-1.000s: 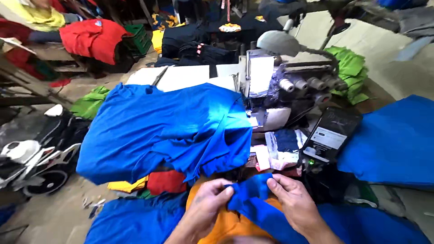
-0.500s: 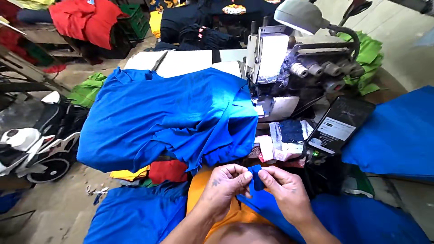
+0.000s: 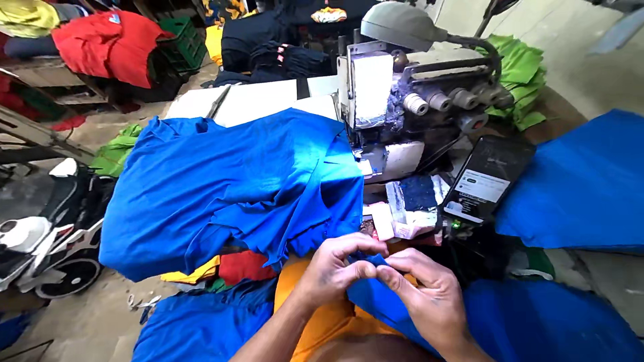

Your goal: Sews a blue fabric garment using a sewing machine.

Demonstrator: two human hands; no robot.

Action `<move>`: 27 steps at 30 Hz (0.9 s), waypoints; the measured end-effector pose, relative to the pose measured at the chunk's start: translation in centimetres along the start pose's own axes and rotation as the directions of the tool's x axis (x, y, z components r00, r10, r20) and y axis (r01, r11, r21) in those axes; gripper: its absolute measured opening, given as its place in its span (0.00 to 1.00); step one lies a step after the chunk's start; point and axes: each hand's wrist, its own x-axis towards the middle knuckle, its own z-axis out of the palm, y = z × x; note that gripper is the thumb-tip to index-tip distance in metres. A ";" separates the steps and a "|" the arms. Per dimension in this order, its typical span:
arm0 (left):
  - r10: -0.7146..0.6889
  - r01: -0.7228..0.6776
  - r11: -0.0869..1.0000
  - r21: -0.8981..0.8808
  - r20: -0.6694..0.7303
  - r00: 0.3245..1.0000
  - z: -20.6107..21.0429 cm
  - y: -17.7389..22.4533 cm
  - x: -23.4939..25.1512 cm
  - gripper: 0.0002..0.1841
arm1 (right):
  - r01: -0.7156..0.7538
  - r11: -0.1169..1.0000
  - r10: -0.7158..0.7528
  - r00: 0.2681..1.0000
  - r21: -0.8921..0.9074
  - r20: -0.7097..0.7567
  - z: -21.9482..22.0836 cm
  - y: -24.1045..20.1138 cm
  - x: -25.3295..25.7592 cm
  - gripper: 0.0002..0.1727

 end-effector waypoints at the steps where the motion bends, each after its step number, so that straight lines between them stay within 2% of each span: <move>1: -0.044 0.046 0.994 -0.096 0.028 0.999 0.1 -1.0 0.0 0.17 | 0.003 1.000 -0.003 1.000 0.019 -0.015 -0.1 -0.1 0.1 0.09; 4: -0.134 0.125 0.967 -0.221 -0.026 0.991 1.1 -3.0 -1.4 0.12 | 0.005 0.999 -0.002 0.999 0.053 -0.052 -0.7 0.1 0.0 0.08; 7: -0.190 0.153 0.969 -0.194 -0.189 0.963 1.9 -1.6 -2.4 0.10 | -0.044 0.992 0.055 0.995 0.123 -0.087 -1.3 0.3 -0.5 0.09; 8: -0.162 0.142 0.984 -0.105 -0.225 0.961 1.5 0.0 -1.9 0.10 | -0.076 0.979 0.096 0.990 0.190 -0.099 -1.2 0.0 -0.2 0.09; 10: -0.019 0.074 0.969 0.237 -0.229 0.973 -0.7 4.1 1.0 0.10 | -0.110 0.937 0.153 0.982 0.331 -0.107 -0.6 -0.9 1.8 0.10; 12: 0.108 -0.002 0.784 0.621 -0.134 0.985 -4.1 7.4 5.3 0.09 | -0.117 0.915 0.163 0.983 0.385 -0.088 0.9 -0.9 5.2 0.12; 13: 0.089 0.015 0.645 0.764 -0.094 0.992 -5.7 8.5 7.4 0.09 | -0.151 0.898 0.193 0.979 0.413 -0.061 2.0 -0.5 6.8 0.13; 14: -0.023 0.089 0.503 0.860 -0.090 0.996 -7.1 9.3 9.3 0.09 | -0.203 0.876 0.240 0.970 0.438 -0.031 3.1 0.2 7.9 0.14; 15: -0.206 0.201 0.391 0.898 -0.128 0.970 -7.7 10.0 10.8 0.08 | -0.271 0.859 0.299 0.954 0.435 0.004 4.0 0.9 8.3 0.15; 16: -0.389 0.310 0.310 0.899 -0.178 0.904 -7.4 10.9 11.8 0.08 | -0.336 0.857 0.351 0.936 0.392 0.034 4.5 1.3 8.1 0.14; 17: -0.497 0.387 0.294 0.874 -0.206 0.843 -6.6 11.8 12.4 0.09 | -0.367 0.866 0.373 0.927 0.340 0.051 4.5 1.4 7.4 0.14; 18: -0.476 0.345 0.320 0.883 -0.165 0.864 -6.7 11.5 12.0 0.09 | -0.364 0.872 0.371 0.928 0.329 0.044 4.2 1.2 6.7 0.13; 20: -0.313 0.219 0.366 0.904 -0.102 0.944 -7.0 9.6 11.0 0.11 | -0.314 0.874 0.336 0.942 0.370 0.005 2.7 0.5 6.7 0.15; 22: -0.257 0.183 0.325 0.928 -0.099 0.961 -7.2 8.4 11.8 0.11 | -0.267 0.914 0.298 0.953 0.305 -0.056 1.8 0.6 8.4 0.15; 24: -0.300 0.237 0.311 0.920 -0.142 0.943 -7.4 8.9 13.6 0.09 | -0.270 0.940 0.292 0.953 0.208 -0.081 2.0 1.6 10.9 0.15; 26: -0.318 0.334 0.373 0.865 -0.219 0.922 -7.2 10.0 14.8 0.06 | -0.312 0.937 0.325 0.943 0.154 -0.068 2.8 2.4 12.6 0.15; 27: -0.296 0.327 0.372 0.868 -0.223 0.929 -7.8 9.9 14.7 0.06 | -0.319 0.938 0.331 0.941 0.138 -0.074 3.3 2.8 12.9 0.15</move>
